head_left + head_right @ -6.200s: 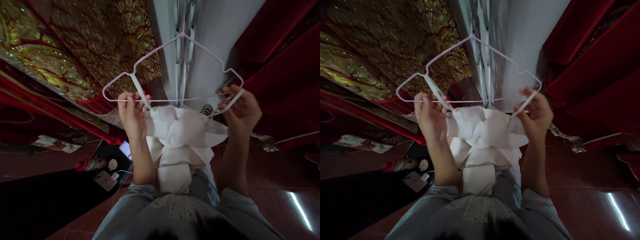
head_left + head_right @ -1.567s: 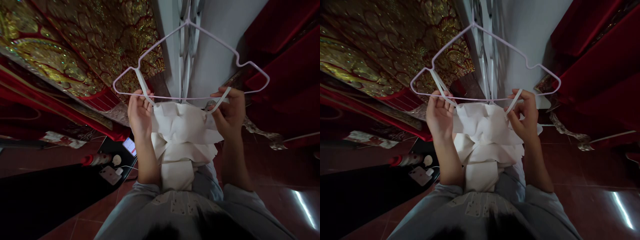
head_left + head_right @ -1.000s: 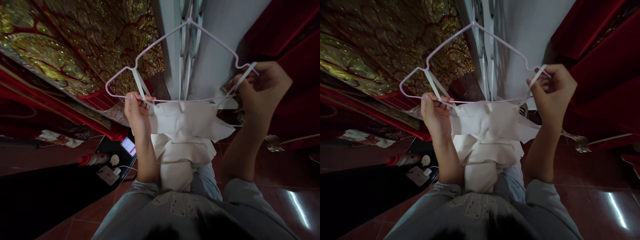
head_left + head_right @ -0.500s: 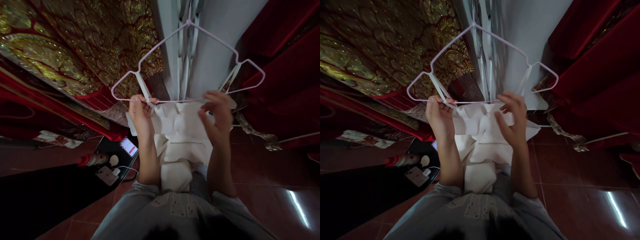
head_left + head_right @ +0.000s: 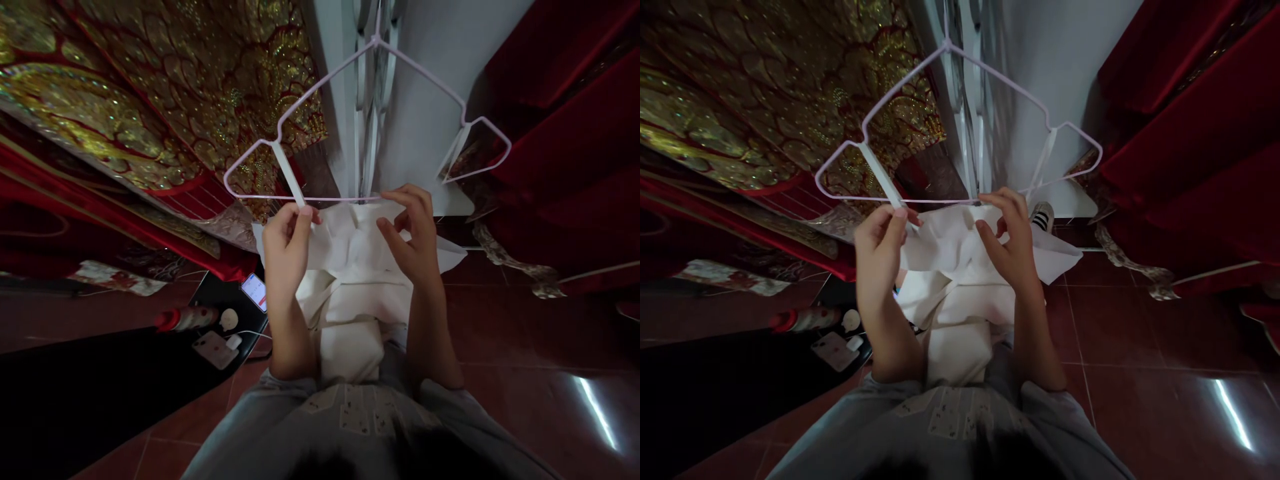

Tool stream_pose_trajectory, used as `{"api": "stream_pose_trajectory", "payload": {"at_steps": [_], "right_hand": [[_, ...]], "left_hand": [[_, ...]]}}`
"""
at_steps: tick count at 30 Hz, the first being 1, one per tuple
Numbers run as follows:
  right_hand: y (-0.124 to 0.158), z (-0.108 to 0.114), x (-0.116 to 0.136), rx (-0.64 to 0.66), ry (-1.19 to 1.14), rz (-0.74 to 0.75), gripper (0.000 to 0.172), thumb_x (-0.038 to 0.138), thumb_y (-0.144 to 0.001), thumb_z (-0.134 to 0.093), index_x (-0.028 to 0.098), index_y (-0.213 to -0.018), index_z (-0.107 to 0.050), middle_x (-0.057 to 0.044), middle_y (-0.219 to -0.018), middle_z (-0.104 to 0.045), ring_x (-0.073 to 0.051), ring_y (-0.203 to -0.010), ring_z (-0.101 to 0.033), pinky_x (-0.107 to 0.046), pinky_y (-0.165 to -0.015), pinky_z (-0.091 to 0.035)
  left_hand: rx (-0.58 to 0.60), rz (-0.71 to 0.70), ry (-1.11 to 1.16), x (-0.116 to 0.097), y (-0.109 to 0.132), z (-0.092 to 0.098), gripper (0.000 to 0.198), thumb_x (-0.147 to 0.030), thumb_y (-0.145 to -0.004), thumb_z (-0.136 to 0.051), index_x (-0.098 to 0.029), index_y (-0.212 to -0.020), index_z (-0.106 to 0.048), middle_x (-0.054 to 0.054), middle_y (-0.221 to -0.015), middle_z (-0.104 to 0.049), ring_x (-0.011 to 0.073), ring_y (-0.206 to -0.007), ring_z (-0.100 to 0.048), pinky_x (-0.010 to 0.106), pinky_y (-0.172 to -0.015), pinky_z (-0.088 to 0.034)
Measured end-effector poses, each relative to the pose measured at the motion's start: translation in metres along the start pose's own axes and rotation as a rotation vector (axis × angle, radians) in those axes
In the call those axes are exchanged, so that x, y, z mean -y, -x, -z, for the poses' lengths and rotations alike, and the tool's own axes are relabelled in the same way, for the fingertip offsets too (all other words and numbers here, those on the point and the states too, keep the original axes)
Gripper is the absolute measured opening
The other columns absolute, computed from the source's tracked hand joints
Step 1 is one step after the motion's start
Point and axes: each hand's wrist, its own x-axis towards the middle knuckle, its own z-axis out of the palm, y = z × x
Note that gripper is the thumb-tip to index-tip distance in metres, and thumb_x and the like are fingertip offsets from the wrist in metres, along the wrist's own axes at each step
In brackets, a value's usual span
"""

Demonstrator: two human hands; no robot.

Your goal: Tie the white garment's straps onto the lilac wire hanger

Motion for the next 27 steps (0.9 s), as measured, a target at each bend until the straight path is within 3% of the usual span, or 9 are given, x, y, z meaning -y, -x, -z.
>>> {"api": "stream_pose_trajectory", "payload": {"at_steps": [5,7,11,13,15,20,23,25,27], "right_hand": [[-0.004,-0.001,-0.009,-0.004,0.022,0.000,0.038,0.053,-0.114,-0.070,0.034,-0.146,-0.076,-0.012,-0.148,-0.070,-0.025,-0.108,-0.077,-0.044,-0.080,-0.068],[-0.004,-0.001,-0.009,-0.001,0.026,0.005,0.036,0.052,-0.114,-0.070,0.034,-0.145,-0.076,-0.012,-0.147,-0.070,-0.025,-0.109,-0.076,-0.043,-0.080,-0.068],[-0.003,-0.001,-0.005,-0.041,0.001,0.019,0.033,0.048,-0.113,-0.073,0.034,-0.143,-0.078,-0.010,-0.143,-0.070,-0.021,-0.099,-0.073,-0.038,-0.075,-0.065],[-0.002,-0.003,-0.004,-0.048,-0.014,0.018,0.033,0.047,-0.113,-0.074,0.033,-0.143,-0.078,-0.010,-0.142,-0.070,-0.019,-0.096,-0.072,-0.037,-0.075,-0.064],[-0.001,-0.005,-0.003,-0.026,-0.008,0.016,0.036,0.050,-0.114,-0.072,0.032,-0.145,-0.078,-0.011,-0.143,-0.071,-0.020,-0.097,-0.072,-0.037,-0.076,-0.065],[0.002,-0.008,0.001,0.029,0.004,0.005,0.048,0.065,-0.114,-0.066,0.034,-0.149,-0.078,-0.013,-0.152,-0.072,-0.022,-0.097,-0.071,-0.042,-0.078,-0.066],[-0.001,-0.003,0.004,-0.177,-0.074,-0.026,0.046,0.068,-0.110,-0.072,0.034,-0.139,-0.079,-0.011,-0.143,-0.074,-0.018,-0.081,-0.063,-0.040,-0.070,-0.060],[-0.007,0.005,0.005,-0.420,-0.152,-0.113,0.042,0.068,-0.105,-0.078,0.034,-0.131,-0.077,-0.007,-0.116,-0.075,-0.015,-0.067,-0.052,-0.036,-0.060,-0.050],[-0.017,0.016,0.006,-0.523,-0.224,-0.228,0.037,0.064,-0.103,-0.081,0.035,-0.124,-0.076,0.001,-0.084,-0.062,-0.014,-0.058,-0.038,-0.033,-0.052,-0.037]], "left_hand": [[0.047,0.014,0.417,-0.040,-0.018,0.031,0.045,-0.065,-0.098,-0.100,-0.022,-0.107,-0.093,0.008,-0.101,-0.088,0.0090,-0.051,-0.037,0.029,-0.044,-0.025],[-0.058,0.037,0.519,-0.038,-0.033,0.047,0.045,-0.068,-0.113,-0.082,-0.025,-0.120,-0.092,0.007,-0.123,-0.091,0.0083,-0.055,-0.049,0.027,-0.044,-0.031],[-0.399,0.109,0.539,-0.008,-0.051,0.067,0.061,-0.039,-0.135,-0.032,-0.031,-0.118,-0.089,-0.004,-0.143,-0.089,0.0090,-0.070,-0.074,0.026,-0.049,-0.039],[-0.444,0.150,0.516,0.009,-0.048,0.061,0.049,-0.030,-0.132,-0.044,-0.030,-0.114,-0.090,-0.003,-0.134,-0.092,0.0070,-0.062,-0.069,0.024,-0.046,-0.033],[-0.344,0.170,0.469,0.019,-0.039,0.043,0.028,-0.036,-0.123,-0.068,-0.024,-0.111,-0.090,0.006,-0.120,-0.094,0.0083,-0.056,-0.062,0.023,-0.042,-0.025],[-0.208,0.036,0.565,0.011,-0.020,-0.006,0.032,-0.044,-0.113,-0.085,-0.020,-0.092,-0.081,0.011,-0.097,-0.090,0.0100,-0.048,-0.047,0.023,-0.041,-0.026],[-0.214,0.040,0.618,0.003,-0.020,-0.014,0.035,-0.038,-0.117,-0.082,-0.019,-0.089,-0.074,0.008,-0.088,-0.084,0.0081,-0.045,-0.041,0.021,-0.042,-0.027],[-0.218,0.066,0.628,0.002,-0.021,-0.014,0.037,-0.035,-0.120,-0.079,-0.019,-0.088,-0.070,0.006,-0.087,-0.081,0.0068,-0.045,-0.039,0.019,-0.043,-0.026],[-0.225,0.087,0.621,0.003,-0.022,-0.014,0.039,-0.033,-0.122,-0.076,-0.019,-0.088,-0.067,0.005,-0.086,-0.080,0.0062,-0.044,-0.037,0.018,-0.043,-0.026]]}}
